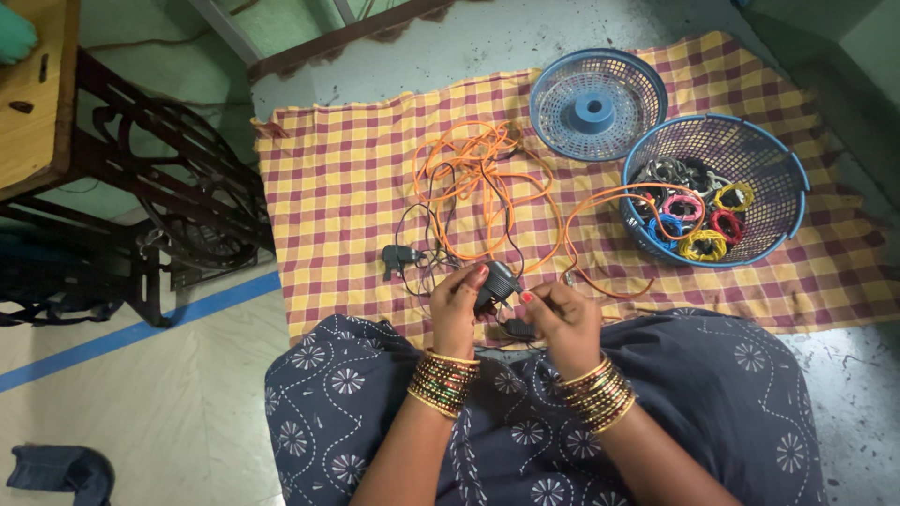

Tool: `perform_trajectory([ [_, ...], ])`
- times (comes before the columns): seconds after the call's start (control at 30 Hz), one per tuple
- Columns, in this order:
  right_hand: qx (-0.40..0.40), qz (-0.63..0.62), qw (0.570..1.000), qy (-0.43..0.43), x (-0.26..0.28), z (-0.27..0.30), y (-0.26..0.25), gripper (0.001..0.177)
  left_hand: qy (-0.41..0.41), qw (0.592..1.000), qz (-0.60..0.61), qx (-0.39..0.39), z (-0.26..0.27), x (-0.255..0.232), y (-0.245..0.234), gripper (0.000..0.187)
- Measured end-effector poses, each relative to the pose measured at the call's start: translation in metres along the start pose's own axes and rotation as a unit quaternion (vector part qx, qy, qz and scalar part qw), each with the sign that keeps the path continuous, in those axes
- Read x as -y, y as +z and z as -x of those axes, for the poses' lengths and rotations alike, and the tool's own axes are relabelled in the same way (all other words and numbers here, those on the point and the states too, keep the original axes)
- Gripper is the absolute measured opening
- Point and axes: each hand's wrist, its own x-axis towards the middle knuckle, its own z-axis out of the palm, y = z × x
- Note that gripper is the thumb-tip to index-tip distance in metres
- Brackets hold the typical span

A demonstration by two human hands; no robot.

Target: The person sits on the floor and manipulates a black electrical plug and an orange extension cord. They appear to be stripping or adjusting the wires at the plug end and then coil the orange cord.

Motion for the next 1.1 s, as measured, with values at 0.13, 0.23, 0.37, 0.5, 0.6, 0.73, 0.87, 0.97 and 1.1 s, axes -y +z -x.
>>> perform_trajectory([
  [0.13,-0.027,0.022,0.999,-0.041,-0.007,0.004,0.004,0.013,-0.03,0.998,-0.009,-0.05,0.003,-0.013,-0.003,0.027],
  [0.23,-0.008,-0.035,0.999,-0.013,-0.009,0.002,0.005,0.015,-0.062,0.997,0.027,-0.046,0.002,-0.014,-0.004,0.027],
  [0.37,0.004,-0.034,0.999,-0.014,-0.008,0.005,0.006,0.015,-0.1,0.993,0.041,-0.045,0.004,-0.018,-0.003,0.031],
  [0.5,0.008,-0.023,0.999,-0.037,-0.01,0.007,0.006,0.017,-0.1,0.993,0.054,-0.036,0.008,-0.023,-0.001,0.032],
  [0.6,0.009,-0.021,0.997,-0.08,-0.012,0.009,0.007,0.014,-0.098,0.992,0.061,-0.044,0.01,-0.025,0.001,0.032],
  [0.73,0.043,-0.048,0.997,-0.031,-0.013,0.006,0.007,0.012,-0.101,0.99,0.092,-0.035,0.013,-0.024,0.0,0.032],
  [0.87,0.055,-0.051,0.997,-0.018,-0.014,-0.001,0.008,0.013,-0.124,0.983,0.134,-0.015,0.01,-0.02,-0.002,0.031],
  [0.97,0.056,-0.018,0.994,-0.096,-0.011,-0.003,0.006,0.01,-0.175,0.975,0.14,-0.006,0.009,-0.021,-0.004,0.031],
  [1.1,0.006,0.209,0.941,-0.267,0.008,-0.007,-0.005,0.008,-0.213,0.971,0.099,0.034,0.007,-0.028,-0.006,0.031],
])
